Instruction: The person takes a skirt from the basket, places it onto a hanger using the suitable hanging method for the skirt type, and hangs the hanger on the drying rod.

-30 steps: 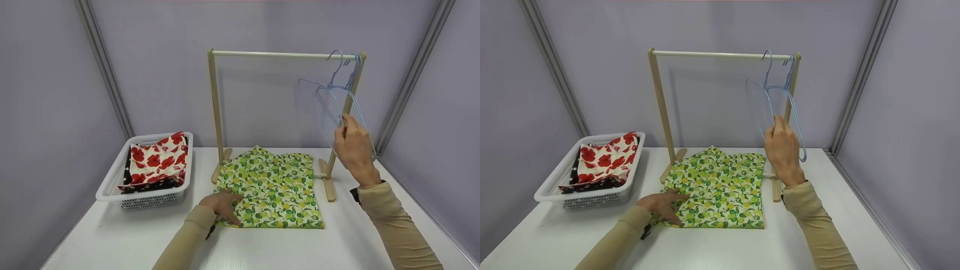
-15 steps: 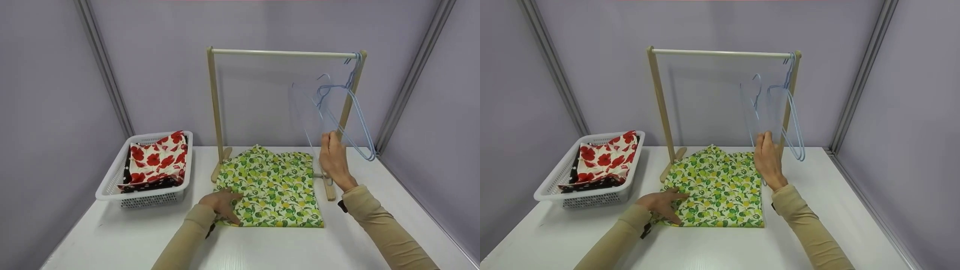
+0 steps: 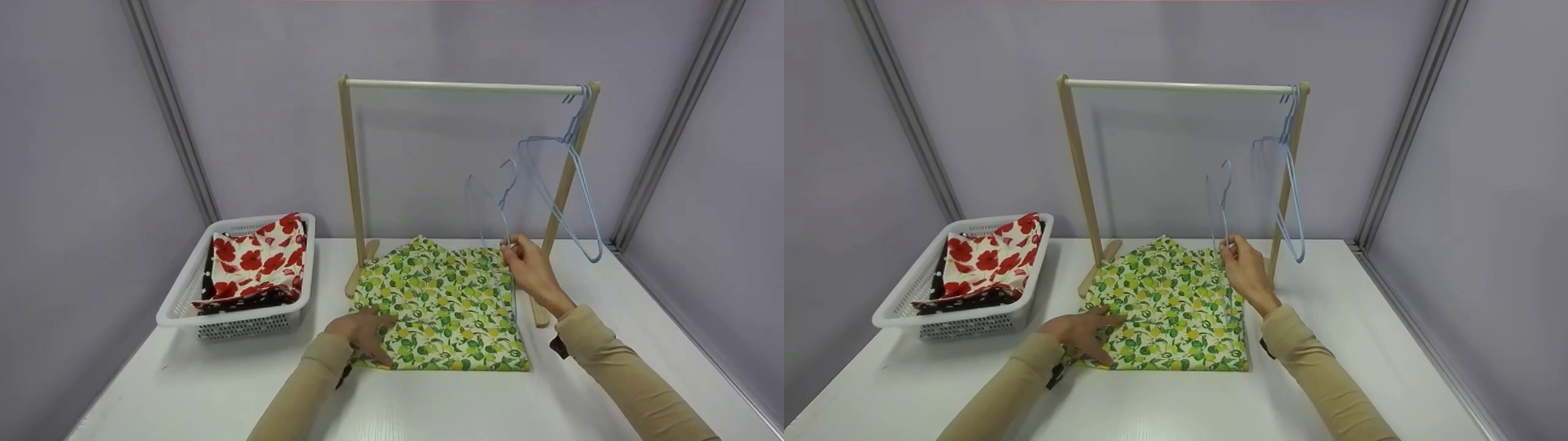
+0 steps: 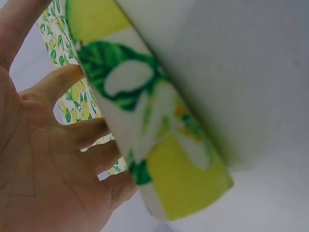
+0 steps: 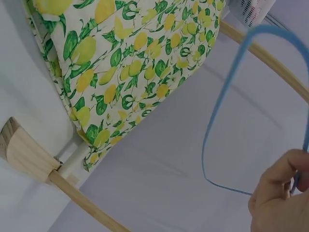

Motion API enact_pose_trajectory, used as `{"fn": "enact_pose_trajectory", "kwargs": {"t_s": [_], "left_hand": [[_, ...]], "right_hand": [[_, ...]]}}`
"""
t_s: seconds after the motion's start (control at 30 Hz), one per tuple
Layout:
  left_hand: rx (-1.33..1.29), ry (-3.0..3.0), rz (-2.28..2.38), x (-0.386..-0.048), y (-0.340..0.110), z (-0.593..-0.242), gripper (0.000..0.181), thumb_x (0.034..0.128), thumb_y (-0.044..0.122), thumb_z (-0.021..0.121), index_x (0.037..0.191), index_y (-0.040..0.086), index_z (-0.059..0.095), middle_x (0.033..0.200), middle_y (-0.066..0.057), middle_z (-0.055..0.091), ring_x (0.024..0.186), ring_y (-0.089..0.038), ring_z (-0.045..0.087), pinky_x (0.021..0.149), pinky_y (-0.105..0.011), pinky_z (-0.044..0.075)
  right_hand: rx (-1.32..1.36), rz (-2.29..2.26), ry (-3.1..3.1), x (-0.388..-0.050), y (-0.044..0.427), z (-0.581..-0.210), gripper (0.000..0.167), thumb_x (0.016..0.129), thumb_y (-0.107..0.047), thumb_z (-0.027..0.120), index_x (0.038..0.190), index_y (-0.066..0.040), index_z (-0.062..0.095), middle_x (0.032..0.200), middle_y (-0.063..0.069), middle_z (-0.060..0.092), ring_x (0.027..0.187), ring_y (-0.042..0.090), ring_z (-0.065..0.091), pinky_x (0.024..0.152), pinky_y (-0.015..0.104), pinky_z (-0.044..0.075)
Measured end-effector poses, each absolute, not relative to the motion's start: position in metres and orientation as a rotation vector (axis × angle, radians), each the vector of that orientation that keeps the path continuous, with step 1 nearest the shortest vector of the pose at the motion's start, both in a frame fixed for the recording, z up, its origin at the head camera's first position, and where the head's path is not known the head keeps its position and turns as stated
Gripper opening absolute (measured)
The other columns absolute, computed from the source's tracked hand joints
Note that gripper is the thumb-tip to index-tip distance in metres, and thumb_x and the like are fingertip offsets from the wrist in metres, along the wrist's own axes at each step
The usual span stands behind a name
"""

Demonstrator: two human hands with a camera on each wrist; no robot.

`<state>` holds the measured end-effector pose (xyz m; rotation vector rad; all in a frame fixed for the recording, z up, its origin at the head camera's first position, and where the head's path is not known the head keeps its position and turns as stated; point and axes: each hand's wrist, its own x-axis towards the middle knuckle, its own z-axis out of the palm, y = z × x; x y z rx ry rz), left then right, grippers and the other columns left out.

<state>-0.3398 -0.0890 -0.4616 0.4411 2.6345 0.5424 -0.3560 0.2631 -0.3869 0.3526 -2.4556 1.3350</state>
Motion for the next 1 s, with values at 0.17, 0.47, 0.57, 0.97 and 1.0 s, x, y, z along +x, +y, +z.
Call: {"fn": "enact_pose_trajectory", "kwargs": {"t_s": [0.17, 0.47, 0.57, 0.97, 1.0], "left_hand": [[0.44, 2.63, 0.557, -0.34, -0.088, -0.463, 0.094, 0.0654, 0.049, 0.088, 0.147, 0.037, 0.044, 0.164, -0.007, 0.017, 0.152, -0.033, 0.011, 0.115, -0.063, 0.021], [0.44, 2.644, 0.522, -0.339, -0.091, -0.464, 0.093, 0.0694, 0.048, 0.086, 0.149, 0.037, 0.04, 0.165, -0.006, 0.015, 0.152, -0.033, 0.008, 0.115, -0.063, 0.022], [0.431, 2.631, 0.512, -0.339, -0.091, -0.462, 0.094, 0.069, 0.05, 0.086, 0.149, 0.039, 0.038, 0.165, -0.005, 0.012, 0.153, -0.031, 0.005, 0.117, -0.062, 0.021], [0.431, 2.661, 0.486, -0.338, -0.084, -0.459, 0.094, 0.0679, 0.052, 0.085, 0.149, 0.035, 0.041, 0.164, -0.009, 0.019, 0.152, -0.033, 0.013, 0.115, -0.062, 0.025], [0.427, 2.67, 0.482, -0.338, -0.081, -0.459, 0.093, 0.0681, 0.054, 0.084, 0.148, 0.035, 0.041, 0.163, -0.009, 0.02, 0.151, -0.033, 0.014, 0.115, -0.062, 0.025]], "right_hand": [[0.363, 1.517, -2.569, -0.357, 0.269, -0.392, 0.018, 0.104, -0.017, 0.047, 0.112, -0.001, 0.051, 0.085, 0.009, 0.055, 0.071, 0.02, 0.056, 0.056, 0.034, 0.057], [0.18, 1.678, -2.62, -0.365, 0.275, -0.402, 0.052, 0.102, -0.052, 0.04, 0.086, -0.004, 0.049, 0.073, 0.012, 0.058, 0.058, 0.017, 0.058, 0.06, 0.041, 0.061], [0.146, 1.669, -2.608, -0.367, 0.276, -0.407, 0.058, 0.102, -0.054, 0.035, 0.086, -0.002, 0.053, 0.07, 0.01, 0.058, 0.054, 0.016, 0.059, 0.057, 0.04, 0.06], [0.118, 1.576, -2.652, -0.368, 0.29, -0.421, 0.037, 0.106, -0.04, 0.034, 0.111, -0.004, 0.043, 0.084, 0.02, 0.061, 0.06, 0.018, 0.064, 0.057, 0.04, 0.06], [0.089, 1.565, -2.657, -0.368, 0.292, -0.421, 0.04, 0.106, -0.042, 0.034, 0.108, -0.004, 0.044, 0.083, 0.018, 0.061, 0.059, 0.018, 0.064, 0.057, 0.039, 0.06]]}}
